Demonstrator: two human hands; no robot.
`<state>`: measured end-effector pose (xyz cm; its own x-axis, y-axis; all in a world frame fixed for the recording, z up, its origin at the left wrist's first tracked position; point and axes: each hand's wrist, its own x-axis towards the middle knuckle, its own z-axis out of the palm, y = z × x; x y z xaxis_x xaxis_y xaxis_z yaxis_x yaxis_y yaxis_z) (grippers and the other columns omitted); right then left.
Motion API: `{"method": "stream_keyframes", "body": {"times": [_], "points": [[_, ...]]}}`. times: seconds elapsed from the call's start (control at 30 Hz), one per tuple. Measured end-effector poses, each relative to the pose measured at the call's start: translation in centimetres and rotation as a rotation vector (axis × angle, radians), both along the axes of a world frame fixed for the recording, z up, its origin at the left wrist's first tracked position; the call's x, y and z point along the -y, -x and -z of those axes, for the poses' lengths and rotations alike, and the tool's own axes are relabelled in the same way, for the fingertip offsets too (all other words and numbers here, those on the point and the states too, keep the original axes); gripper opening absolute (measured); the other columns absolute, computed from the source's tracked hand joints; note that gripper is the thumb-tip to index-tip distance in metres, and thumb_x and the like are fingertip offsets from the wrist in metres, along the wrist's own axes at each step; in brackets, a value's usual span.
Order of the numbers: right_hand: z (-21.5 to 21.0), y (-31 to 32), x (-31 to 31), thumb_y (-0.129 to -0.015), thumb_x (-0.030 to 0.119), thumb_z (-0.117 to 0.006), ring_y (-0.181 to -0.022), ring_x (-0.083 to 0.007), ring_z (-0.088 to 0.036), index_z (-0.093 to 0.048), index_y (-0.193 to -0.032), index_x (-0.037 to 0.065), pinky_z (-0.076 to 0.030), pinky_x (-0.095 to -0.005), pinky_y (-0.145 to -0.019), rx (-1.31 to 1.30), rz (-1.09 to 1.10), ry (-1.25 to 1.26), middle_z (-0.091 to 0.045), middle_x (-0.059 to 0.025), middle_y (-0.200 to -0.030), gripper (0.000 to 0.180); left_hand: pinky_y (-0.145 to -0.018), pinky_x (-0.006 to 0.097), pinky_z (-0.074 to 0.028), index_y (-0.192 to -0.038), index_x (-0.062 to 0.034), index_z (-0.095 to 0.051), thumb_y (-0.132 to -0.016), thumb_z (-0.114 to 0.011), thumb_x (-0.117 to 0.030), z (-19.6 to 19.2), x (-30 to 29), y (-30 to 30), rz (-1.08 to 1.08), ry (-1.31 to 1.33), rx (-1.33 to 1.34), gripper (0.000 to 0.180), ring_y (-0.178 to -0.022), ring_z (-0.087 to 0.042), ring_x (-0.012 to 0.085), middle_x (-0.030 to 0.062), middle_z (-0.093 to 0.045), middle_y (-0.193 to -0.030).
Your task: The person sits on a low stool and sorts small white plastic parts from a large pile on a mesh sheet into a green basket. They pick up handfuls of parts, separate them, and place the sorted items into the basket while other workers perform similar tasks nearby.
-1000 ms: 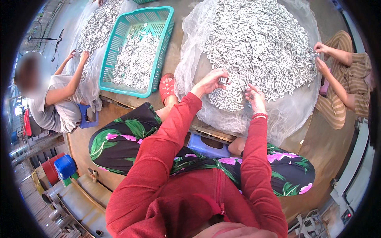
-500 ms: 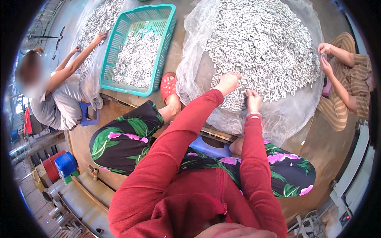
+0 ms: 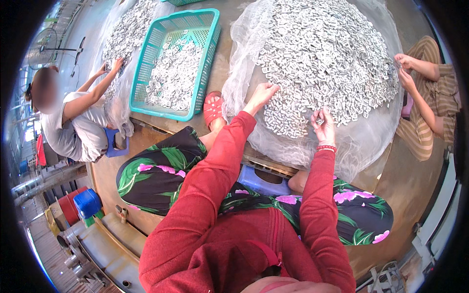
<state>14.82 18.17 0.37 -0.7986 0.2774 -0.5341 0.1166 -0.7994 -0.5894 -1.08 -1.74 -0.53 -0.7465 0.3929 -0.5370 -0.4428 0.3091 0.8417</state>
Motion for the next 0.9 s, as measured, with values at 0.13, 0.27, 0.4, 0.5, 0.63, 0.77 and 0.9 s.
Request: {"method": "stream_keyframes", "body": {"times": [0.13, 0.27, 0.4, 0.5, 0.63, 0.77, 0.9], "points": [[0.9, 0.5, 0.1, -0.07, 0.017, -0.073, -0.042, -0.0056, -0.042, -0.053, -0.079, 0.009, -0.024, -0.0185, -0.034, 0.343, -0.499, -0.48, -0.052, 0.0018, -0.06, 0.023, -0.071, 0.043, -0.046, -0.097, -0.0015, -0.054, -0.075, -0.063, -0.036, 1.1, -0.2, -0.7, 0.23, 0.751, -0.57, 0.042, -0.082, -0.06, 0.0296, 0.0157, -0.06, -0.082], [4.7, -0.6, 2.8, -0.059, 0.018, -0.077, -0.084, -0.0255, -0.061, -0.06, -0.086, 0.004, -0.046, -0.0381, -0.073, 0.77, -0.719, -1.42, -0.065, -0.0133, -0.081, 0.035, -0.075, 0.048, -0.044, -0.105, -0.0039, -0.048, -0.072, -0.066, -0.036, 4.3, 0.4, -1.6, 0.282, 0.804, -0.624, 0.05, -0.092, -0.056, 0.0374, 0.0219, -0.056, -0.099], [4.3, -1.2, 1.9, -0.064, 0.014, -0.07, -0.07, -0.0218, -0.058, -0.057, -0.076, 0.006, -0.046, -0.0322, -0.061, 0.582, -0.541, -0.916, -0.062, -0.0083, -0.078, 0.019, -0.072, 0.044, -0.044, -0.088, -0.0023, -0.054, -0.069, -0.07, -0.032, 3.2, 0.6, -0.6, 0.278, 0.454, -0.48, 0.038, -0.085, -0.059, 0.0328, 0.0167, -0.059, -0.076], [4.2, -0.7, -0.7, -0.069, 0.006, -0.062, -0.072, -0.0217, -0.058, -0.05, -0.079, 0.007, -0.048, -0.0302, -0.062, 0.182, -0.155, -0.25, -0.059, -0.0086, -0.085, 0.015, -0.051, 0.028, -0.039, -0.076, -0.008, -0.053, -0.068, -0.074, -0.024, 1.3, 0.6, -0.1, 0.145, 0.104, -0.198, 0.027, -0.063, -0.052, 0.0115, 0.001, -0.055, -0.067], [0.4, 1.3, -0.9, -0.07, 0.0, -0.054, -0.083, -0.0217, -0.055, -0.049, -0.089, 0.007, -0.046, -0.0281, -0.062, -0.294, 0.091, 0.112, -0.055, -0.0125, -0.098, 0.021, -0.042, 0.018, -0.028, -0.076, -0.0118, -0.052, -0.069, -0.075, -0.021, -1.0, 0.5, 0.1, 0.069, -0.326, 0.158, 0.026, -0.054, -0.04, 0.0009, -0.0042, -0.054, -0.071], [-2.2, 3.6, 0.0, -0.07, 0.001, -0.054, -0.084, -0.0214, -0.055, -0.049, -0.097, 0.009, -0.046, -0.0288, -0.064, -0.248, 0.049, -0.007, -0.055, -0.0108, -0.099, 0.029, -0.047, 0.02, -0.036, -0.086, -0.007, -0.056, -0.074, -0.069, -0.02, -2.3, -0.4, -0.5, 0.087, -0.314, 0.11, 0.022, -0.06, -0.048, 0.0048, -0.0005, -0.058, -0.074], [-3.8, 6.5, 1.9, -0.08, 0.017, -0.058, -0.066, -0.0097, -0.047, -0.048, -0.105, 0.012, -0.04, -0.02, -0.055, -0.056, 0.058, -0.063, -0.052, -0.0009, -0.08, 0.027, -0.069, 0.033, -0.046, -0.09, -0.0017, -0.058, -0.077, -0.064, -0.028, 0.8, -0.8, 0.4, 0.288, 0.059, -0.658, 0.03, -0.075, -0.058, 0.0188, 0.0111, -0.061, -0.079]]}}
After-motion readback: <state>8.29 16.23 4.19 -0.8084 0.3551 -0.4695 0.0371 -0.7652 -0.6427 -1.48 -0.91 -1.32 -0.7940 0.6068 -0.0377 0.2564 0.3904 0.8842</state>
